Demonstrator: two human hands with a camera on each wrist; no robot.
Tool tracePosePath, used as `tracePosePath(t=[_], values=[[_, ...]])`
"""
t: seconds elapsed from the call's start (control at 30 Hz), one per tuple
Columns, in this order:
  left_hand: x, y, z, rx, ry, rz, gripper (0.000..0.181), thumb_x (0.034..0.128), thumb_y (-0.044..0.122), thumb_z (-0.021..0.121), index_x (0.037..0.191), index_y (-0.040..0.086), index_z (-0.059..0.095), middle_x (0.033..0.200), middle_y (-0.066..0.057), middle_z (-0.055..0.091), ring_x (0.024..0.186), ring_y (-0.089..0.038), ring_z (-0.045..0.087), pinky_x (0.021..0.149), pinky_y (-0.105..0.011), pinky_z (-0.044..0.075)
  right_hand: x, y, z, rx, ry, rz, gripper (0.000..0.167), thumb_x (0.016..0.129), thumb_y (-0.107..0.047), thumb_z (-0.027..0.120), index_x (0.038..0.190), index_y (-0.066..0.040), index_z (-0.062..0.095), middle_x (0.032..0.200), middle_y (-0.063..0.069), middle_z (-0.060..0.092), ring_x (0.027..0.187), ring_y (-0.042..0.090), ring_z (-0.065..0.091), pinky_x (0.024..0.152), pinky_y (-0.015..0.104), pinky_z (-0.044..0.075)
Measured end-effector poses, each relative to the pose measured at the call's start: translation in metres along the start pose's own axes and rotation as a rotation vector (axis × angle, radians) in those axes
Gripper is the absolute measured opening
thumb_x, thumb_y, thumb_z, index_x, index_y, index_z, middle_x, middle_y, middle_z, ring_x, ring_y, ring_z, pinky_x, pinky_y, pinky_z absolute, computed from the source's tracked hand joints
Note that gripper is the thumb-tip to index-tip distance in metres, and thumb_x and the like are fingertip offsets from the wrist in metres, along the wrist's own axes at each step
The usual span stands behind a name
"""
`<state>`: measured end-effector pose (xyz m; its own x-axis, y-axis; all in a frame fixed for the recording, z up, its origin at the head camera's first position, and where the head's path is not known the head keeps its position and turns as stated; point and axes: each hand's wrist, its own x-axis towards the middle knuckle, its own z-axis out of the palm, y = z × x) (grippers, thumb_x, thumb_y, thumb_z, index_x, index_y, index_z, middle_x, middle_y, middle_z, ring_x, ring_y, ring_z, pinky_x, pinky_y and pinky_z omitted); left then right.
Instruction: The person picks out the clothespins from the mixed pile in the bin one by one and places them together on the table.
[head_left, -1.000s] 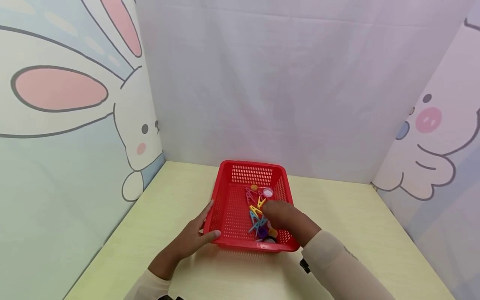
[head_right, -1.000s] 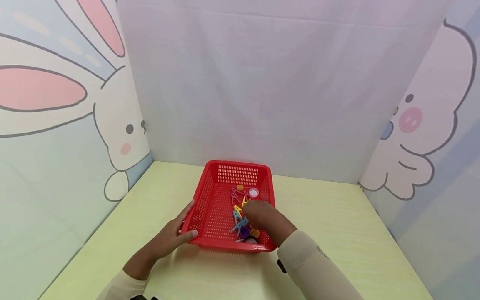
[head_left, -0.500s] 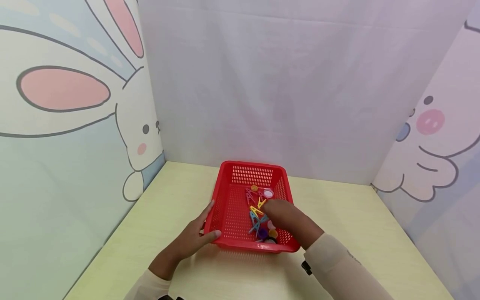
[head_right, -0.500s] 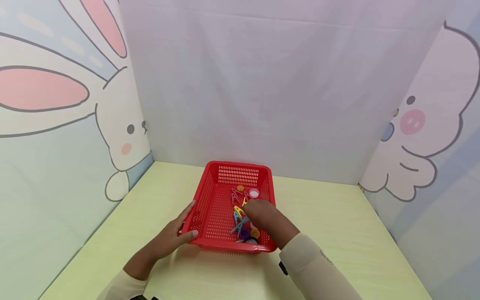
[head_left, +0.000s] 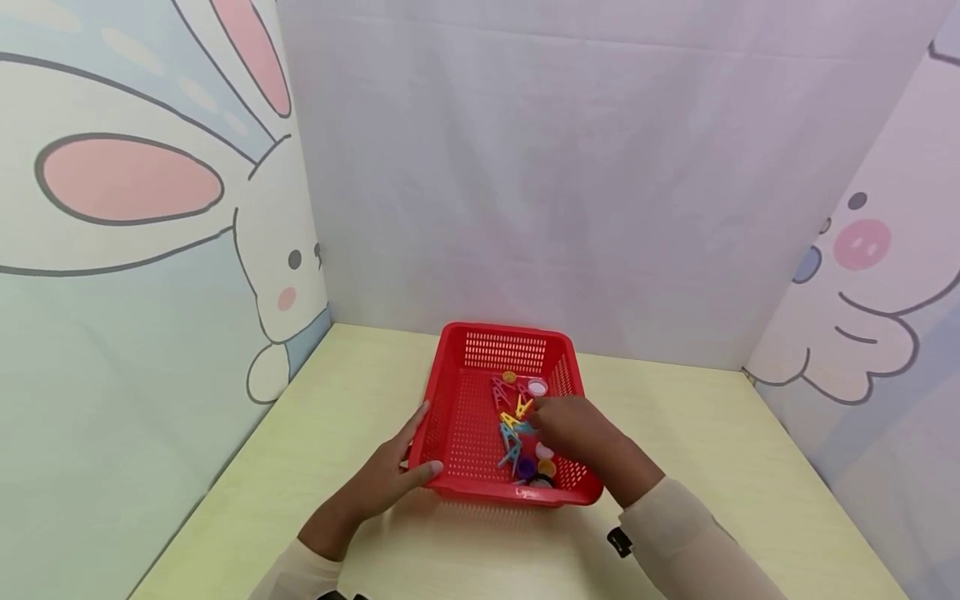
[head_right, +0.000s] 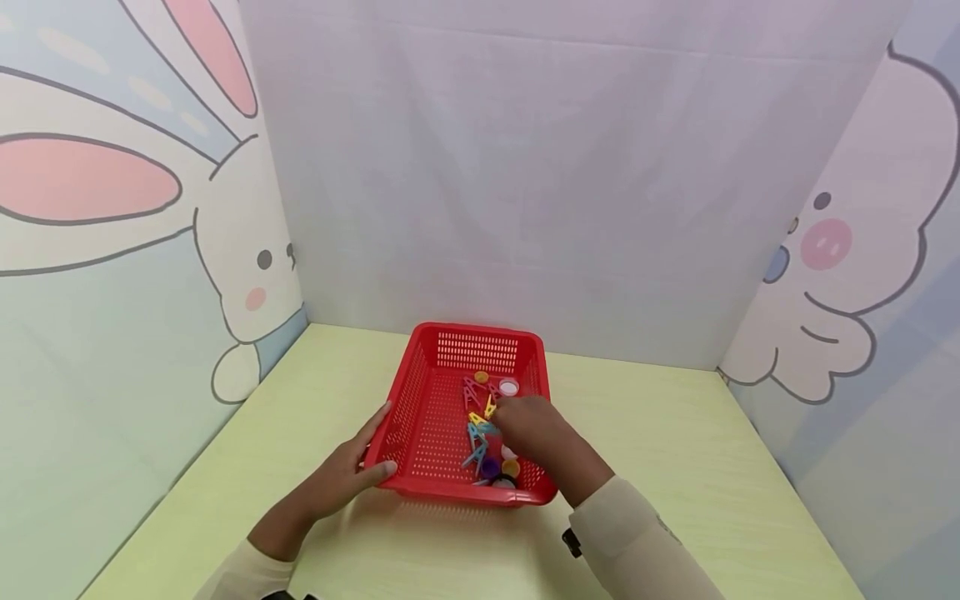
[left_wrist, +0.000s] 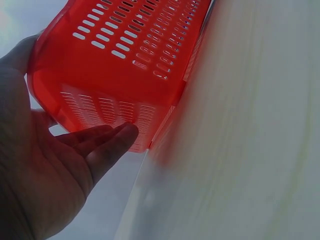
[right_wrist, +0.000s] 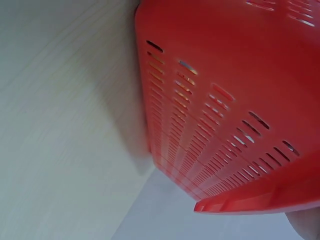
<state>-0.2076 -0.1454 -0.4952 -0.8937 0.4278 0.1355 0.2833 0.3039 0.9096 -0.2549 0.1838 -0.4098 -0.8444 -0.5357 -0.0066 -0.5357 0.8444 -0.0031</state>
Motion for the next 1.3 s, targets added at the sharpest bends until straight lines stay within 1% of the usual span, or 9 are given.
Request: tracePosePath(t=[0.2,0.3,0.37,0.53,0.73,0.9,1.0,1.1,1.3], values=[[-0.001,0.001,0.0,-0.01,-0.004,-0.001,0.11,0.0942,0.037,0.083,0.177,0.022,0.012,0.161,-0.024,0.049,0.138,-0.042,0.061,0.091,-0.036,0.068,-0.006,0.002,-0.002,0.034,0.072,-0.019,0.035,0.084,-0.028,0.095,0.117,-0.019,0.086,0.108,0.001,0.083,0.091,0.02,0.078,0.082,0.046,0.07],[-0.001,0.001,0.0,-0.009,-0.005,-0.004,0.109,0.0948,0.037,0.083,0.177,0.022,0.012,0.16,-0.024,0.05,0.138,-0.042,0.061,0.091,-0.036,0.068,-0.009,0.003,-0.002,0.055,0.106,-0.035,0.033,0.086,-0.026,0.094,0.118,-0.017,0.086,0.111,0.002,0.083,0.094,0.021,0.078,0.084,0.046,0.07],[-0.002,0.001,0.0,-0.002,-0.003,-0.007,0.109,0.0952,0.037,0.082,0.177,0.023,0.012,0.159,-0.024,0.051,0.137,-0.041,0.062,0.091,-0.036,0.068,-0.011,0.002,-0.003,0.065,0.128,-0.022,0.035,0.087,-0.025,0.093,0.12,-0.016,0.086,0.115,0.004,0.082,0.098,0.023,0.079,0.086,0.046,0.07],[-0.002,0.001,0.001,0.005,-0.009,-0.012,0.107,0.0963,0.037,0.08,0.177,0.023,0.011,0.155,-0.024,0.055,0.133,-0.037,0.065,0.091,-0.036,0.068,-0.017,0.001,-0.005,0.076,0.205,0.077,0.041,0.088,-0.028,0.093,0.125,-0.015,0.084,0.121,0.006,0.081,0.106,0.027,0.079,0.087,0.047,0.069],[-0.002,0.0,0.001,0.012,-0.006,-0.01,0.108,0.0957,0.038,0.081,0.177,0.024,0.011,0.154,-0.024,0.057,0.13,-0.034,0.066,0.091,-0.036,0.068,-0.021,0.009,-0.008,0.051,0.364,0.208,0.041,0.09,-0.025,0.091,0.127,-0.011,0.082,0.109,0.009,0.078,0.088,0.023,0.077,0.077,0.041,0.07],[-0.001,-0.002,0.0,0.004,-0.008,-0.005,0.11,0.0948,0.039,0.082,0.177,0.025,0.011,0.155,-0.024,0.056,0.132,-0.035,0.066,0.09,-0.036,0.068,-0.025,0.025,-0.008,0.084,0.466,0.302,0.039,0.09,-0.021,0.088,0.126,-0.007,0.081,0.1,0.012,0.075,0.073,0.019,0.067,0.068,0.038,0.067],[-0.001,-0.002,0.0,-0.005,-0.008,0.0,0.111,0.094,0.04,0.083,0.177,0.024,0.011,0.156,-0.024,0.055,0.133,-0.036,0.065,0.09,-0.036,0.068,-0.026,0.037,-0.005,0.101,0.526,0.344,0.037,0.092,-0.02,0.086,0.125,-0.004,0.081,0.098,0.014,0.074,0.069,0.02,0.065,0.064,0.04,0.066],[-0.001,0.0,0.0,-0.008,-0.005,0.004,0.112,0.0937,0.04,0.084,0.177,0.024,0.011,0.157,-0.024,0.054,0.134,-0.039,0.064,0.091,-0.036,0.068,-0.028,0.048,-0.001,0.124,0.553,0.402,0.035,0.095,-0.021,0.082,0.124,-0.001,0.08,0.1,0.017,0.074,0.071,0.023,0.066,0.064,0.043,0.066],[-0.001,0.002,0.0,-0.005,0.0,0.001,0.113,0.0929,0.041,0.085,0.177,0.024,0.011,0.157,-0.024,0.054,0.135,-0.041,0.064,0.091,-0.037,0.068,-0.031,0.069,0.007,0.219,0.544,0.529,0.034,0.102,-0.022,0.071,0.126,0.001,0.078,0.101,0.021,0.073,0.08,0.034,0.073,0.06,0.047,0.062]])
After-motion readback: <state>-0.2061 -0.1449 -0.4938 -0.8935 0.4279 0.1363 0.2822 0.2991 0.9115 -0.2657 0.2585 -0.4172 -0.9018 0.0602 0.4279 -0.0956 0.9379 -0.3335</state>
